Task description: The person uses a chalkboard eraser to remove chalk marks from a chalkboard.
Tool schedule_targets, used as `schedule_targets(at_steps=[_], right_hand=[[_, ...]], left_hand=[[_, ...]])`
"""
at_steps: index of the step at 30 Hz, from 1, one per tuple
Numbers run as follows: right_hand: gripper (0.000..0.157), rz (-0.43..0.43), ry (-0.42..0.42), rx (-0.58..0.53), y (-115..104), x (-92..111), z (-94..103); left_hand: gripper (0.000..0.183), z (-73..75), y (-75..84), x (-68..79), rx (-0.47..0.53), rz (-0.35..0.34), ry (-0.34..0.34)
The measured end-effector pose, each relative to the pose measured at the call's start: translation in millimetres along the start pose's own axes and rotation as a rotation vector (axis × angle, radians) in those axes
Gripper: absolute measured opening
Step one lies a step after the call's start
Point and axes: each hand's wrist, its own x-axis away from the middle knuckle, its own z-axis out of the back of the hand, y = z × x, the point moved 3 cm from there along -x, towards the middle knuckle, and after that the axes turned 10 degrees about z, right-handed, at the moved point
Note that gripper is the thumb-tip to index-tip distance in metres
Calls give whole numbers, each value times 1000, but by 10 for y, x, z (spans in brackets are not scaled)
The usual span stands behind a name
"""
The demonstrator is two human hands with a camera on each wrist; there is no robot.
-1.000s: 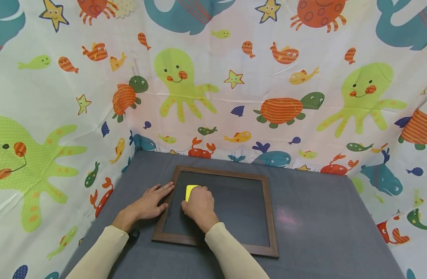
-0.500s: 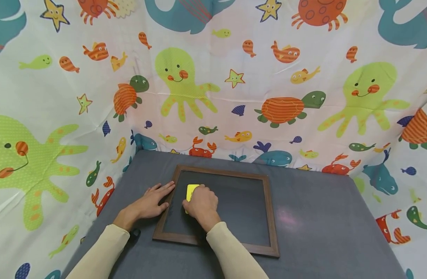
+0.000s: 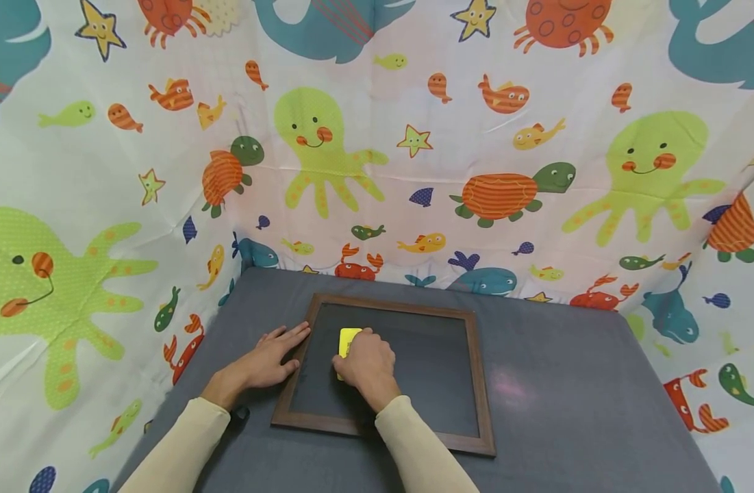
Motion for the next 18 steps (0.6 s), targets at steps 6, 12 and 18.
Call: schedule_targets(at_steps=[6,12,18], right_hand=[[67,-21,-1,-8,137,23,53],[64,-53,5,-18,311,63,116],[66,-85,12,-24,497,81,166]], left_hand=[[69,23,2,3,-4,-12,-5],[70,8,-2,6,2,-20,-1],[70,1,0,12,8,-13,-3]])
